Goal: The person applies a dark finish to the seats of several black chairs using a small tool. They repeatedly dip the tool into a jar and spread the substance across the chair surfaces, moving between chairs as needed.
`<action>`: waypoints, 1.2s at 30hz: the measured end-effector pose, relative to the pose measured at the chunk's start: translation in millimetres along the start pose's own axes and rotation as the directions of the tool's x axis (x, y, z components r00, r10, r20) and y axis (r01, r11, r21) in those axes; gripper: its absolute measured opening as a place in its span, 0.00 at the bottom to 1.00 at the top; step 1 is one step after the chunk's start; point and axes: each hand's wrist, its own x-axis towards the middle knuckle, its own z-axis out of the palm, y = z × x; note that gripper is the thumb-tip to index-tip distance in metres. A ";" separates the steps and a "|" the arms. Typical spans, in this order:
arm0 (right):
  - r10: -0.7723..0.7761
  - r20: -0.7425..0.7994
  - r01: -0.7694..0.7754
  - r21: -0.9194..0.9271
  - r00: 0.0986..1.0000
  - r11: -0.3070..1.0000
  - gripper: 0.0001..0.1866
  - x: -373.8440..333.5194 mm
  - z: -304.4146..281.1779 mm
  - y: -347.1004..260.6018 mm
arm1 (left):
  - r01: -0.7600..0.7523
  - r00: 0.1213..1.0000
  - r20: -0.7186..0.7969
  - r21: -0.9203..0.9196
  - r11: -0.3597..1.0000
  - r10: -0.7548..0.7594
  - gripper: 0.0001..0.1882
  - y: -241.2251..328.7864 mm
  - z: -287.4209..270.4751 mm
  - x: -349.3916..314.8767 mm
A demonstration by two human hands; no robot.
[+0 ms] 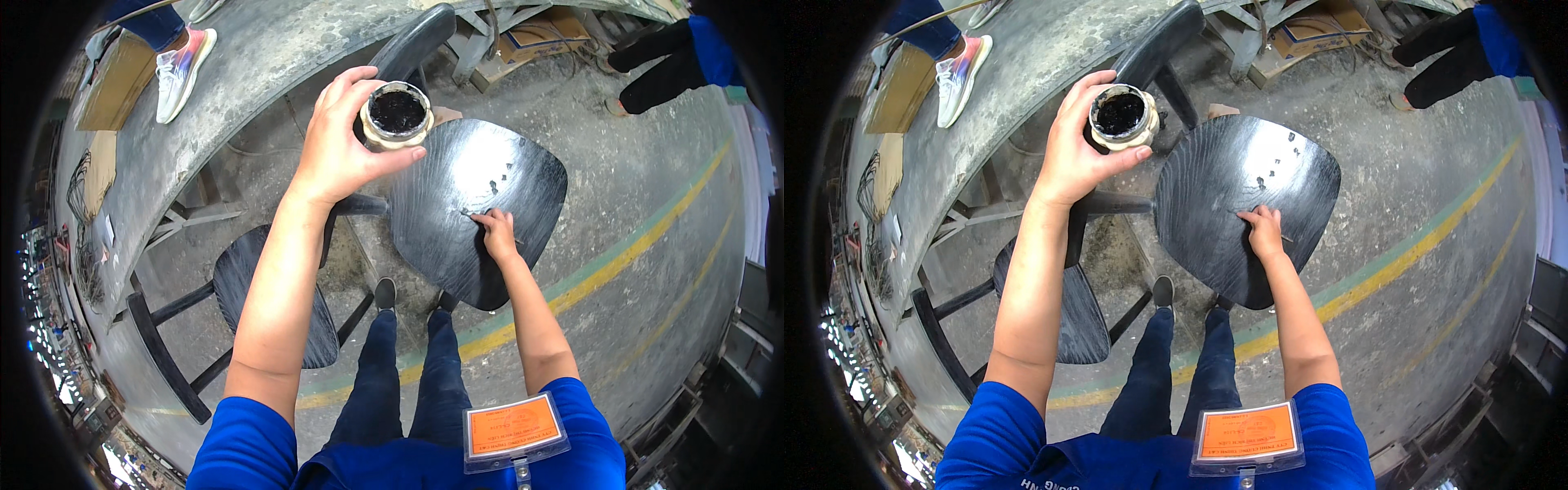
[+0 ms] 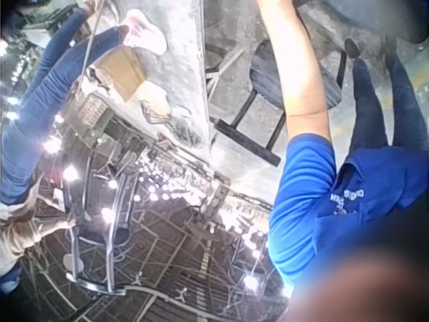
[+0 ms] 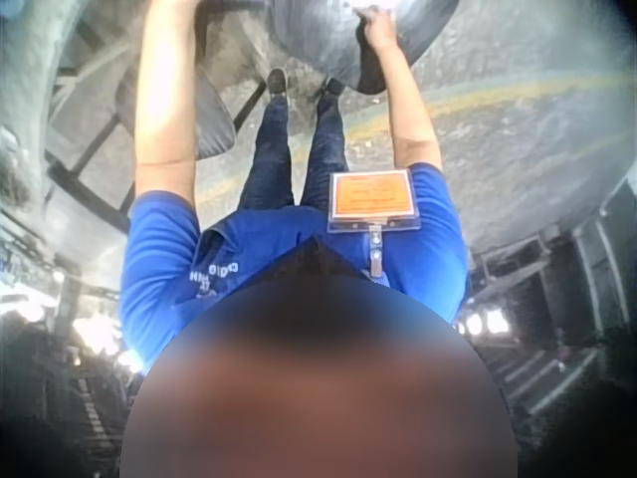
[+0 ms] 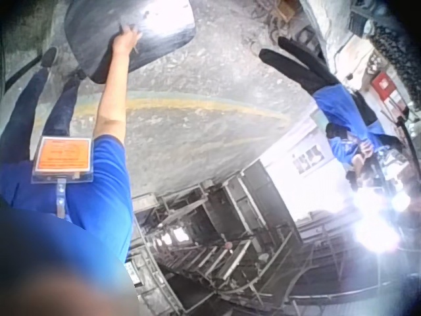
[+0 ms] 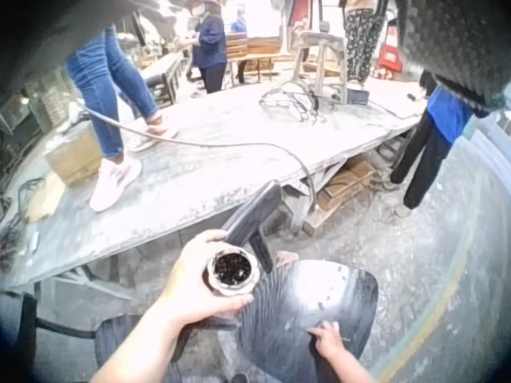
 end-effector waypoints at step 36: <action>-0.019 0.041 0.021 -0.029 0.999 0.999 0.20 -22.1 26.4 -43.8 | 0.008 1.000 0.011 0.000 1.000 -0.008 0.36 1.6 -1.5 -0.9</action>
